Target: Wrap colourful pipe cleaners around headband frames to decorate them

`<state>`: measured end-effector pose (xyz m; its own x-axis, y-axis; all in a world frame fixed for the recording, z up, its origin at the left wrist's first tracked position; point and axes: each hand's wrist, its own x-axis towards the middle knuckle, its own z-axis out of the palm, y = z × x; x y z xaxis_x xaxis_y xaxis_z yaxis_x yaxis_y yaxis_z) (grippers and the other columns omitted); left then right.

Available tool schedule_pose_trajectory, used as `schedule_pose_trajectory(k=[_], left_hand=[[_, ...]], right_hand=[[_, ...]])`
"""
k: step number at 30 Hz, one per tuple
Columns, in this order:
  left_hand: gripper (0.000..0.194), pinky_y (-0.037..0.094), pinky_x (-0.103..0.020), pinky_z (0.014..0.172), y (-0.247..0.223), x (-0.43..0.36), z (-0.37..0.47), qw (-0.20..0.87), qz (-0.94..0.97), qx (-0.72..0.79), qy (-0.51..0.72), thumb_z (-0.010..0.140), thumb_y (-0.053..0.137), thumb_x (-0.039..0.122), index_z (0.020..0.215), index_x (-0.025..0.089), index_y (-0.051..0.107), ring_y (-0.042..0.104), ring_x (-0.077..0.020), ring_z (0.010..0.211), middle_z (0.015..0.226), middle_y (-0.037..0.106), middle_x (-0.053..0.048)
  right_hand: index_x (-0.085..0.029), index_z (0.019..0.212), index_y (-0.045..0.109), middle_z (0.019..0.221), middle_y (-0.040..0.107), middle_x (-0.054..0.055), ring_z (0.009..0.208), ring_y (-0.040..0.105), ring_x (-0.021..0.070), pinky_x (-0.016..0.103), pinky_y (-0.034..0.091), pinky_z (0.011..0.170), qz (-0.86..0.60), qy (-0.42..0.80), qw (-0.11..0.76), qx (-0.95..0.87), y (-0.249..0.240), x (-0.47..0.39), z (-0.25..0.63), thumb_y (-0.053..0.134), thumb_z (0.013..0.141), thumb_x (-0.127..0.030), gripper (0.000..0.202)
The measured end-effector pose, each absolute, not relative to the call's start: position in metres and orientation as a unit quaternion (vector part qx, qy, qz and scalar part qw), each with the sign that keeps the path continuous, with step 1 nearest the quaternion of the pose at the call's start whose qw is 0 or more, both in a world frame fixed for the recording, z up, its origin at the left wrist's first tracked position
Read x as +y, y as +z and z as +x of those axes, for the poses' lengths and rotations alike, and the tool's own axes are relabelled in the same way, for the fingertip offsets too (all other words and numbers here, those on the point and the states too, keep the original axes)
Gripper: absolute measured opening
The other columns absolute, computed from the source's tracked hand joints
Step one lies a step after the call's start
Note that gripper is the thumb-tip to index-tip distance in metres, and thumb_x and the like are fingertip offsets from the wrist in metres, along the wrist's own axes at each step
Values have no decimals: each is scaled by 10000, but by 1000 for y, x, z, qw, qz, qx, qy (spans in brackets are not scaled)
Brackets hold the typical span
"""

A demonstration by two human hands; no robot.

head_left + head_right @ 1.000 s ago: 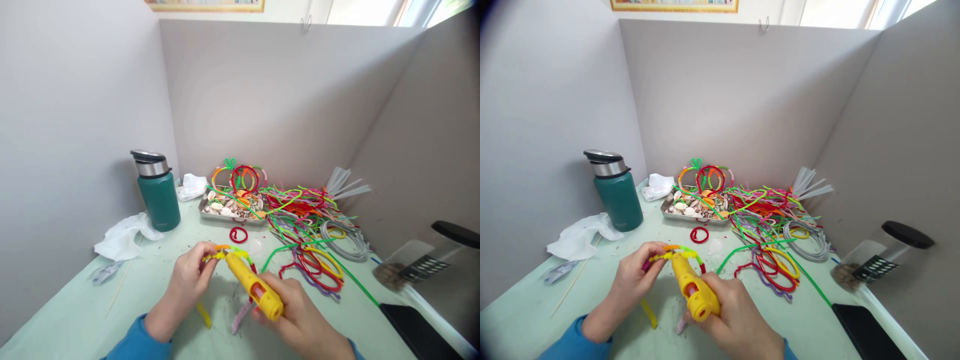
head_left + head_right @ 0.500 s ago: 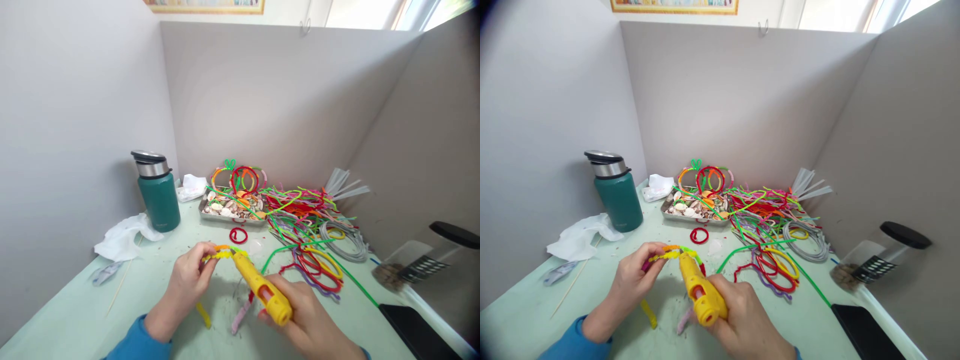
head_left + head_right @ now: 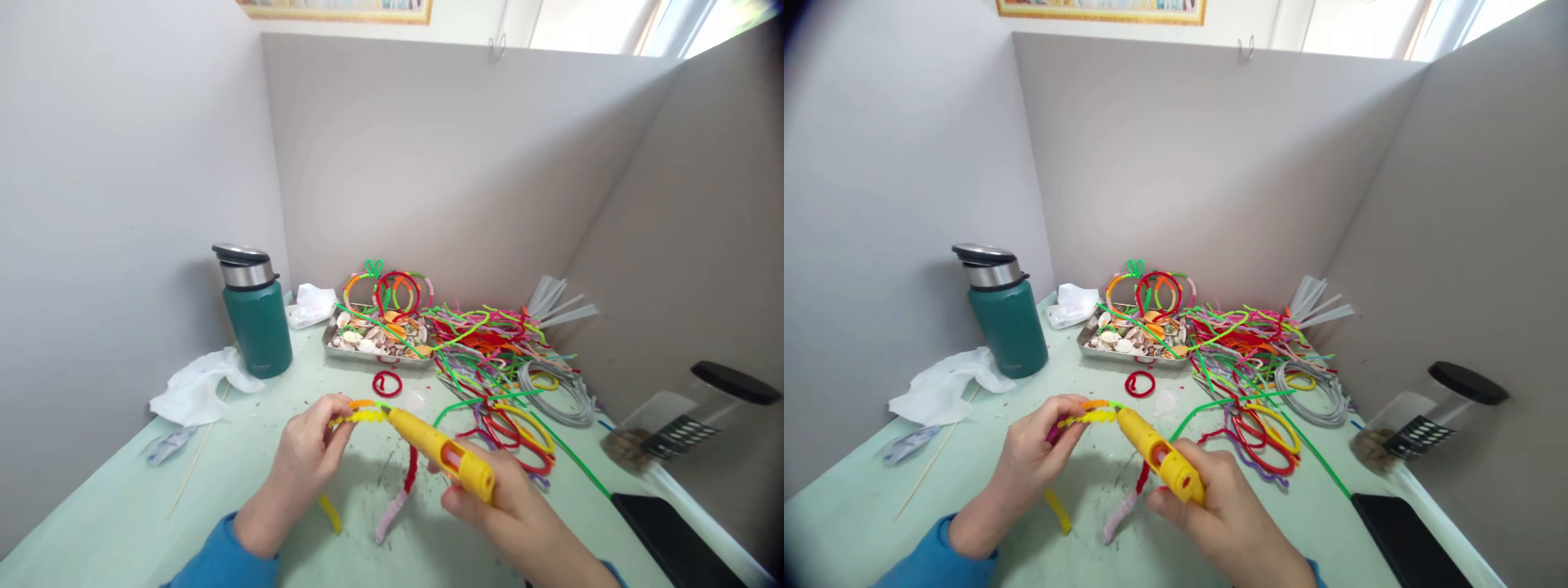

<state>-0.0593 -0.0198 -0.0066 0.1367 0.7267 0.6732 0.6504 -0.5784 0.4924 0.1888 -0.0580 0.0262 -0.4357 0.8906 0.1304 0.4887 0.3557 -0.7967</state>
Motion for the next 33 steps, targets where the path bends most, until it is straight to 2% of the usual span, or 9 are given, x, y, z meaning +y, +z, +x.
schedule_pose_trajectory(k=[7, 10, 15, 18, 21, 26, 33], left_hand=[[75, 492, -205, 637, -8, -20, -60, 30, 753, 450, 479, 818, 509, 140, 863, 199, 510, 644, -123, 740, 906, 675, -37], [78, 488, -196, 614, -8, -19, -59, 30, 756, 445, 479, 816, 509, 132, 858, 197, 511, 640, -110, 699, 903, 674, -33], [87, 492, -194, 629, -8, -20, -60, 16, 754, 443, 485, 805, 520, 122, 851, 196, 517, 643, -115, 725, 887, 675, -28], [94, 493, -193, 633, -8, -20, -60, 17, 754, 447, 481, 800, 520, 114, 847, 195, 519, 645, -117, 739, 884, 674, -29], [92, 492, -192, 614, -9, -18, -60, 24, 755, 446, 480, 801, 514, 113, 846, 193, 515, 643, -110, 705, 888, 671, -32], [83, 494, -198, 628, -10, -19, -59, 22, 755, 445, 481, 808, 516, 123, 850, 195, 514, 644, -116, 725, 882, 673, -30], [96, 488, -192, 615, -10, -18, -59, 14, 757, 447, 477, 800, 525, 115, 847, 198, 513, 638, -107, 702, 878, 676, -22]], right_hand=[[-167, 772, 536, 650, 442, -20, 573, 392, 105, 204, 302, 498, -443, 401, 298, -744, 26, -55, 191, 527, 833, -463, 302], [-154, 825, 567, 637, 443, -23, 534, 381, 88, 196, 297, 476, -441, 435, 306, -723, 27, -52, 194, 546, 822, -474, 321], [-124, 924, 568, 458, 384, -70, 393, 302, 61, 196, 236, 413, -411, 521, 302, -685, 24, -46, 200, 490, 845, -523, 414], [-116, 933, 560, 405, 377, -79, 362, 274, 57, 200, 218, 405, -384, 547, 329, -667, 20, -42, 202, 432, 863, -555, 463], [-116, 935, 558, 409, 391, -79, 357, 271, 53, 201, 214, 401, -366, 559, 348, -658, 19, -41, 203, 436, 857, -565, 472], [-110, 932, 563, 393, 396, -81, 356, 274, 52, 208, 234, 426, -381, 555, 334, -660, 17, -37, 203, 436, 877, -526, 438], [-117, 930, 555, 393, 387, -85, 358, 265, 55, 205, 219, 419, -377, 565, 335, -653, 22, -38, 204, 436, 867, -547, 451]])
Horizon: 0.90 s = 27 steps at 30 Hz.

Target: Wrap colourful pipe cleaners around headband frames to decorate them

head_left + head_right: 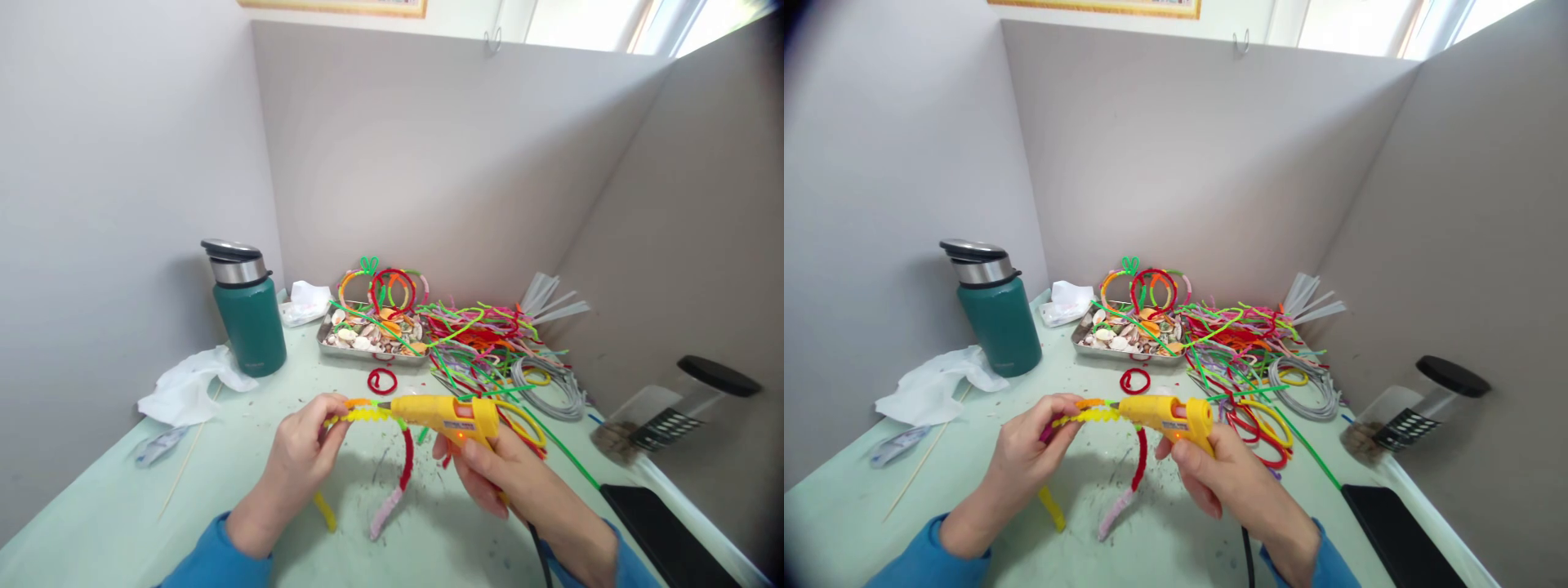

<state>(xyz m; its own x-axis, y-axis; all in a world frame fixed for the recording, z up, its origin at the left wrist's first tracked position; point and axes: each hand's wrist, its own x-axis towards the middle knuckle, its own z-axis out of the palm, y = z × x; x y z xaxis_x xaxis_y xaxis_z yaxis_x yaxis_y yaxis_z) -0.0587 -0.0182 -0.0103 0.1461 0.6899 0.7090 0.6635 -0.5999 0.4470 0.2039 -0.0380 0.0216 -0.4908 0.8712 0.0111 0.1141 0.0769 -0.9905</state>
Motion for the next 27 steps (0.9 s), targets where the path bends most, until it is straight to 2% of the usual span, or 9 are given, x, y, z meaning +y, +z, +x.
schedule_pose_trajectory(k=[13, 27], left_hand=[[89, 493, -200, 599, -9, -20, -60, 17, 759, 446, 474, 806, 517, 122, 856, 195, 515, 643, -112, 678, 892, 675, -35], [98, 498, -215, 624, -7, -21, -58, 19, 763, 441, 472, 814, 504, 121, 863, 206, 503, 643, -119, 713, 902, 679, -35]], right_hand=[[-106, 930, 562, 414, 366, -87, 367, 268, 52, 210, 204, 408, -408, 533, 290, -682, 35, -43, 202, 467, 848, -554, 466], [-165, 862, 574, 459, 368, -75, 380, 283, 51, 196, 245, 395, -438, 525, 289, -670, 45, -47, 204, 557, 820, -490, 328]])
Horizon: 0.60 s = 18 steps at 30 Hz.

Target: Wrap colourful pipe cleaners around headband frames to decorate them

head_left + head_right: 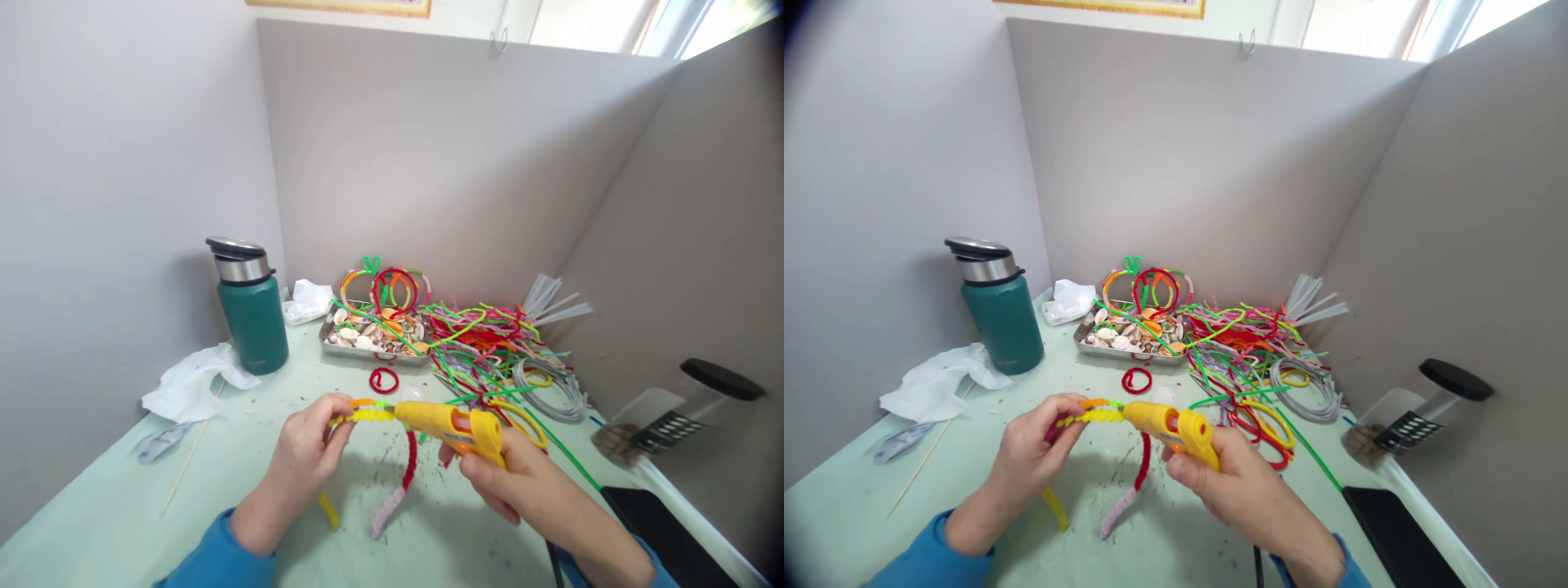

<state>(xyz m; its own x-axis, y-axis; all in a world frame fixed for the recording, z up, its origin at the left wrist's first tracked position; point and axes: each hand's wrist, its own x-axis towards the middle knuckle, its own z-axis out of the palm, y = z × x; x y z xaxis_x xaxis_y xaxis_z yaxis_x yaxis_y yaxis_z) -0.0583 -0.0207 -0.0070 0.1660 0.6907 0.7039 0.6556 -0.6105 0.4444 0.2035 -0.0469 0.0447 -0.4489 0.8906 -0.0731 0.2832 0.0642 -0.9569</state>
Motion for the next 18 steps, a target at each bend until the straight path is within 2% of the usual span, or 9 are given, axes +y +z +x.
schedule_pose_trajectory(k=[11, 18], left_hand=[[96, 493, -202, 610, -7, -22, -59, 15, 762, 441, 474, 812, 508, 125, 867, 204, 505, 641, -106, 683, 908, 681, -29], [92, 497, -220, 606, -7, -21, -58, 13, 762, 443, 471, 813, 498, 127, 862, 205, 504, 640, -120, 680, 890, 680, -35]], right_hand=[[-151, 921, 574, 481, 370, -79, 389, 277, 43, 197, 218, 398, -423, 522, 277, -687, 44, -45, 195, 549, 833, -482, 343], [-167, 869, 577, 471, 364, -76, 387, 276, 50, 202, 233, 401, -437, 519, 277, -681, 48, -48, 202, 552, 822, -494, 331]])
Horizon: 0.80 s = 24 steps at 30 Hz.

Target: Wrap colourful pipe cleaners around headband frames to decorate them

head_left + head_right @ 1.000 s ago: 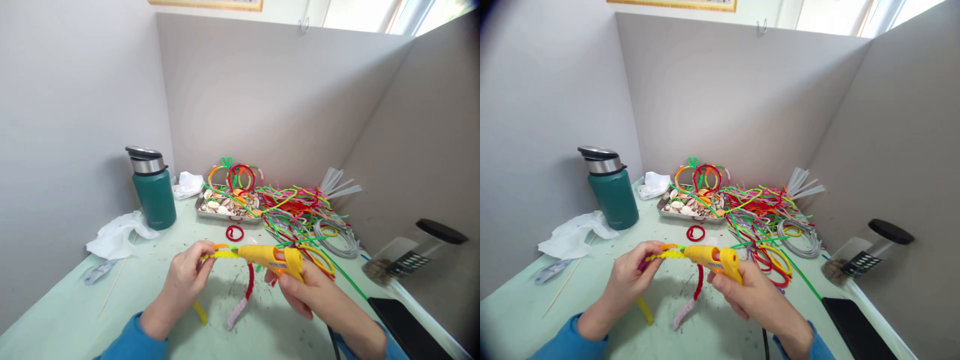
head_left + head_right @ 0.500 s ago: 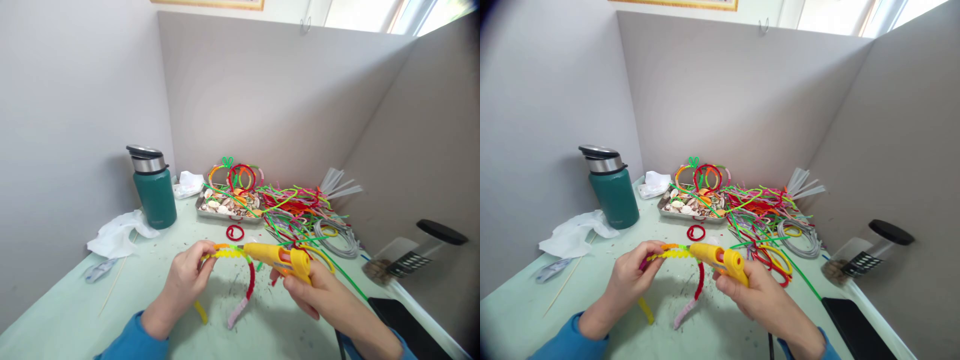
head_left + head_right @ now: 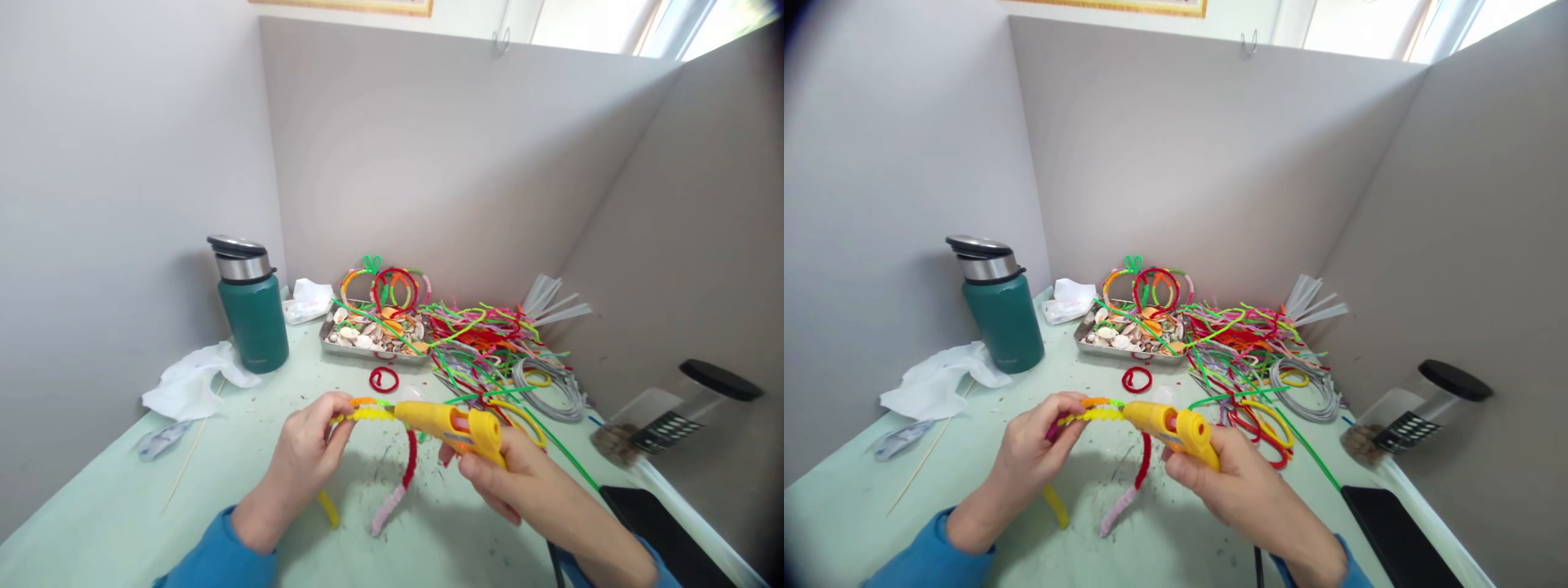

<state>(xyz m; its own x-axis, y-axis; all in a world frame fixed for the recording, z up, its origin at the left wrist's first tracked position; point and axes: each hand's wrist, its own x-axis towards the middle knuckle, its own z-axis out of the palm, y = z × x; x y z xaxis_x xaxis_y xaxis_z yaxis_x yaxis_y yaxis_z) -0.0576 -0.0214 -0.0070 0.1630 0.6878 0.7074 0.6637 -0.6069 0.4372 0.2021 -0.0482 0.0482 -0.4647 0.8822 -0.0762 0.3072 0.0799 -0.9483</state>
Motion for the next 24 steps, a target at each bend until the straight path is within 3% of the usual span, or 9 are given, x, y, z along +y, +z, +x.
schedule_pose_trajectory(k=[5, 11, 19, 24], left_hand=[[88, 487, -209, 568, -7, -22, -57, 15, 762, 448, 468, 808, 505, 131, 852, 207, 501, 619, -101, 606, 883, 681, -22], [91, 487, -206, 595, -8, -21, -58, 13, 760, 441, 476, 813, 504, 128, 861, 205, 502, 632, -107, 658, 887, 679, -29], [80, 477, -206, 571, -8, -21, -59, 23, 761, 451, 467, 814, 506, 138, 857, 205, 504, 613, -97, 601, 883, 679, -21], [50, 478, -218, 559, -6, -21, -58, 24, 757, 457, 466, 818, 501, 159, 839, 203, 512, 604, -104, 587, 869, 679, -31]], right_hand=[[-166, 870, 576, 458, 367, -76, 376, 268, 49, 201, 234, 394, -429, 529, 282, -676, 51, -50, 203, 537, 821, -519, 358], [-161, 915, 582, 507, 384, -72, 394, 283, 46, 197, 219, 395, -434, 524, 275, -679, 45, -46, 195, 562, 817, -498, 351], [-153, 891, 582, 429, 372, -72, 385, 304, 71, 220, 280, 428, -447, 490, 284, -693, 50, -48, 206, 497, 829, -553, 413], [-183, 830, 578, 565, 525, -14, 489, 452, 125, 242, 308, 484, -522, 344, 265, -734, 31, -50, 211, 510, 835, -496, 320]])
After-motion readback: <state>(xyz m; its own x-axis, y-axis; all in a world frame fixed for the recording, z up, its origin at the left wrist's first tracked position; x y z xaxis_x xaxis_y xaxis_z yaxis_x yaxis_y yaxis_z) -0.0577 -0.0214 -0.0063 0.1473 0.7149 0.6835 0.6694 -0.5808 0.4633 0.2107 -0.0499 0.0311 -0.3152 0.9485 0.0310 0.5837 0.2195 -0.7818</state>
